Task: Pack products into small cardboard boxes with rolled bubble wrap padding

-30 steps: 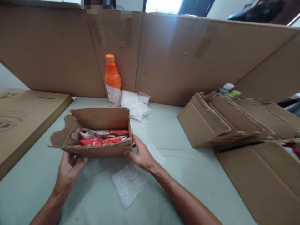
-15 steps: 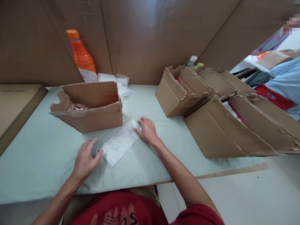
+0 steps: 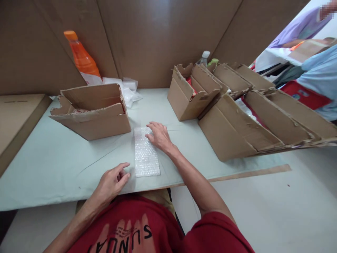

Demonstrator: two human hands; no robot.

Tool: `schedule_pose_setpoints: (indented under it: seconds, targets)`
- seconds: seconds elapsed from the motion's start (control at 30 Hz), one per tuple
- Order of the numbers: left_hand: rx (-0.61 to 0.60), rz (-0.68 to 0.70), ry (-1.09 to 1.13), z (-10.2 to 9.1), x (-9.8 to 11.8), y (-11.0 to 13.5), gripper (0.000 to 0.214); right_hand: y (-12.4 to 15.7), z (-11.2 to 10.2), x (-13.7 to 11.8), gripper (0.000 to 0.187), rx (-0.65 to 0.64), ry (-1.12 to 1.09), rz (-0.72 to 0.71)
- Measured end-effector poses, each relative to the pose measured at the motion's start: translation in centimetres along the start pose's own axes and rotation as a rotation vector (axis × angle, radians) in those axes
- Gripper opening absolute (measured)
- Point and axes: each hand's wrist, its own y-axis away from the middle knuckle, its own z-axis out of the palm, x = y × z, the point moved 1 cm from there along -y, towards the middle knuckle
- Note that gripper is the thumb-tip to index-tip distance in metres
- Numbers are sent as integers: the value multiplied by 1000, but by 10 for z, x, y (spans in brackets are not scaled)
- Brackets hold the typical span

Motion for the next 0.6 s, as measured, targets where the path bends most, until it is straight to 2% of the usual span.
schedule_pose_setpoints:
  seconds: [0.07,0.17,0.23,0.3,0.43,0.53,0.6]
  targets:
    - [53,79,1,-4,-2,1,30,31,-13,2,33,-29,-73,-79]
    - [69,258,0,-3,0,-3,35,88,-31,-2,33,-164,-169,-216]
    - [18,353,14,4,3,-7,45,121,-32,-9,39,-225,-165,-259]
    - [-30,390,26,12,4,-10,56,142,-23,-16,40,-213,-107,-257]
    - [-44,374,27,22,4,-9,65,152,1,-26,24,-52,-36,-189]
    - [-25,387,26,22,5,-4,55,148,5,-32,22,-17,-149,-176]
    - [32,369,48,21,6,-1,42,146,2,-36,19,-32,-242,-147]
